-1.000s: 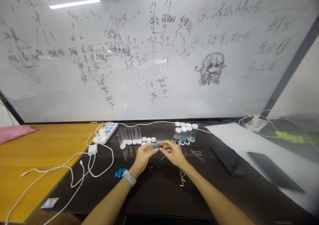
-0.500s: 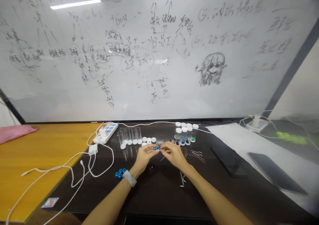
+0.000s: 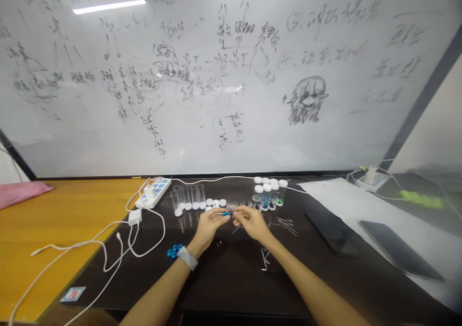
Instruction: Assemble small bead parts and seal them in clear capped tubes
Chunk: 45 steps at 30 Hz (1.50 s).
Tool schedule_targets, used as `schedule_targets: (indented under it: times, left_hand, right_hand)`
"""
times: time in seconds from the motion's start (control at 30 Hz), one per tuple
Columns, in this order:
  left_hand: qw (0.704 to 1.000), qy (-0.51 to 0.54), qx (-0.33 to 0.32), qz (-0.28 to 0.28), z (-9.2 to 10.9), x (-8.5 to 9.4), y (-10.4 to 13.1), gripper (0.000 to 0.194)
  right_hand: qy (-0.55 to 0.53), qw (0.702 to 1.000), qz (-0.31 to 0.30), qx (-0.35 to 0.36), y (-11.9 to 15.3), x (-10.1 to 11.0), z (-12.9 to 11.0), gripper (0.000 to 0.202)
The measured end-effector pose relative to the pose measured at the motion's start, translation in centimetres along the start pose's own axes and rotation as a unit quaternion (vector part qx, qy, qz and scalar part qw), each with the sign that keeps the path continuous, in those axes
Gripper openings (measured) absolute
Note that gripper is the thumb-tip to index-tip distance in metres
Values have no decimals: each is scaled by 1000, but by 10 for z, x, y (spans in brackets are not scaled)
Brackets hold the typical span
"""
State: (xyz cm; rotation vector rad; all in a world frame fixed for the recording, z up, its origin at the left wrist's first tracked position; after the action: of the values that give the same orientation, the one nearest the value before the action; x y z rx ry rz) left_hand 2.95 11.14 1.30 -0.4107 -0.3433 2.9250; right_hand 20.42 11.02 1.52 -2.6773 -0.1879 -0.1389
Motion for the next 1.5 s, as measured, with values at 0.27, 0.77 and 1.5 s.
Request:
schedule_targets:
  times: [0.27,0.77,1.5]
  left_hand:
    - [1000,-24,2,4,2,-3,3,34]
    - [1000,-6,10,-19,4,-6,4,33]
    - [999,2,11,-36,5,-9,7,31]
  right_hand:
    - [125,992,15,-3,7,-6,-4,52]
    - [155,988,-17,-16,7,-8,-4,71]
    - [115,990,-74,-27,11,-6,-10,75]
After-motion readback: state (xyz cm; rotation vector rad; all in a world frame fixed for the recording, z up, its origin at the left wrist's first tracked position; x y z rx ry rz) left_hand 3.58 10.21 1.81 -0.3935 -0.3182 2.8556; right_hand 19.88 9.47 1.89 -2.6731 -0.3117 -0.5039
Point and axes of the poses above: each hand's wrist, its own y-axis away from the middle knuckle, its own x-axis out of the back of the hand, z = x × y, the point moved 3 cm from there along -y, towards the middle knuckle, and after that the axes turned 1 degree about z, right-handed, at the moved point
